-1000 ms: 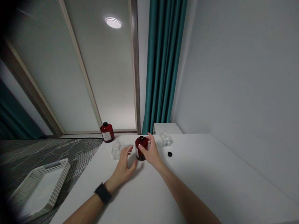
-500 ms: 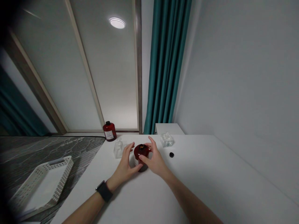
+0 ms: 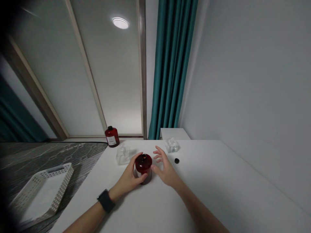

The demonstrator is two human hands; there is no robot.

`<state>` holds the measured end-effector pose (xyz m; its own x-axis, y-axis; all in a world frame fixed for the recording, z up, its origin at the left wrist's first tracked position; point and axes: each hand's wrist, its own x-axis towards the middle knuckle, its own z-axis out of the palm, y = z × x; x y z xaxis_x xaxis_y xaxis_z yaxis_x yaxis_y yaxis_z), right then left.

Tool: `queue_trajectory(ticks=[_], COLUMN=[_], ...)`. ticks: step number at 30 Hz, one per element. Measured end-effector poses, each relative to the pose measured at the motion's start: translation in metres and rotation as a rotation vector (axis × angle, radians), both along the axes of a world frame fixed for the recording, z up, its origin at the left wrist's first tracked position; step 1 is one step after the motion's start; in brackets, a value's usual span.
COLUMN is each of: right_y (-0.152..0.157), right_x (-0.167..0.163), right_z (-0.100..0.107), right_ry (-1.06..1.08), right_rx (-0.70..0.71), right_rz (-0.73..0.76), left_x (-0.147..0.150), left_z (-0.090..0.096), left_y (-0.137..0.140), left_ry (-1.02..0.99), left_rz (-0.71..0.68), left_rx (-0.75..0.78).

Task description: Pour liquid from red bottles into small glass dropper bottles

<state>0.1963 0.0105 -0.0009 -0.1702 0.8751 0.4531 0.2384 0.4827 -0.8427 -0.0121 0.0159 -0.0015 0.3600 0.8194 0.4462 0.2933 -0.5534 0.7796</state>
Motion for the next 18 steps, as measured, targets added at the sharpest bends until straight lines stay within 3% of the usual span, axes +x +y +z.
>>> queue_trajectory(ticks=[6,18], right_y=[0.010,0.024], right_x=[0.045,0.107], right_z=[-0.018,-0.037], right_ry=[-0.378,-0.657], right_rx=[0.074,-0.016], right_rz=[-0.251,-0.485], left_x=[-0.002,-0.005], left_z=[-0.001,0.000], left_y=[0.001,0.002], left_ry=[0.001,0.005], left_rz=[-0.011,-0.032], left_rx=[-0.053,-0.039])
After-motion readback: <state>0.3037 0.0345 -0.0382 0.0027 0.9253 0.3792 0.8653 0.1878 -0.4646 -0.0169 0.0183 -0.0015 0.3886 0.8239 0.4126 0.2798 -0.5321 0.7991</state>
